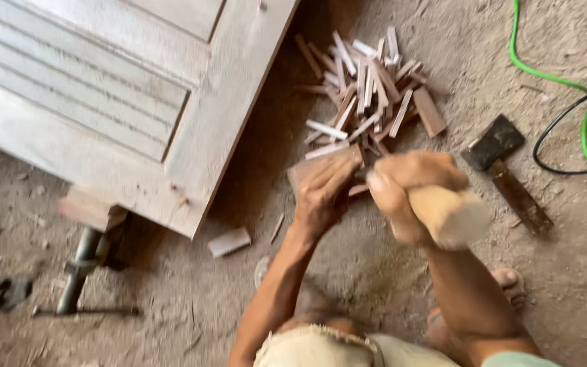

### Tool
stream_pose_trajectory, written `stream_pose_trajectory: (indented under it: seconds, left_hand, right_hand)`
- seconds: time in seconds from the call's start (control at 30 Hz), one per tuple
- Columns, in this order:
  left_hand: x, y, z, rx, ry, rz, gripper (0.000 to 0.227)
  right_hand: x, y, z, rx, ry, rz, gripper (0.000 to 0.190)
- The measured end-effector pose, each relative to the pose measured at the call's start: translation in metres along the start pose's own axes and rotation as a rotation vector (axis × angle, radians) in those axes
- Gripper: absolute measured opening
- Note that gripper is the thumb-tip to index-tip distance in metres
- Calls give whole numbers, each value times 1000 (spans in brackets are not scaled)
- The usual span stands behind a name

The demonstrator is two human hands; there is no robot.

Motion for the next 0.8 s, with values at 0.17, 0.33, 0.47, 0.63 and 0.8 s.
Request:
stream_pose_trajectory:
  seconds: [0.17,0.33,0.47,0.63,0.8]
  left_hand:
    - [0,-4,0,-46,59,46,50]
    - [-6,-14,0,-95,160,51,47]
    - [10,-7,-1,7,-42,-43,43]
    - [5,-1,-15,-39,64,-191,48]
    - [-22,-11,15,-87,267,9,62]
  right_hand:
    - [9,-8,0,-40,-29,41,11]
    - [-36,-21,-46,-95,12,43,11]
    - [-66,-15,-58,-94,-45,-45,20]
    - [-22,-35,-58,-111,-82,37,25]
    - [51,-23,2,26,-54,-132,25]
Point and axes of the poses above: each hand's wrist, its own z-axis away from the middle knuckle, its own y-axis out of the back of the hand, x = y × z, the point moved 9 cm from there along -z, towards the middle knuckle, and after that the axes turned 3 degrees about -x, right-handed, at the moved point
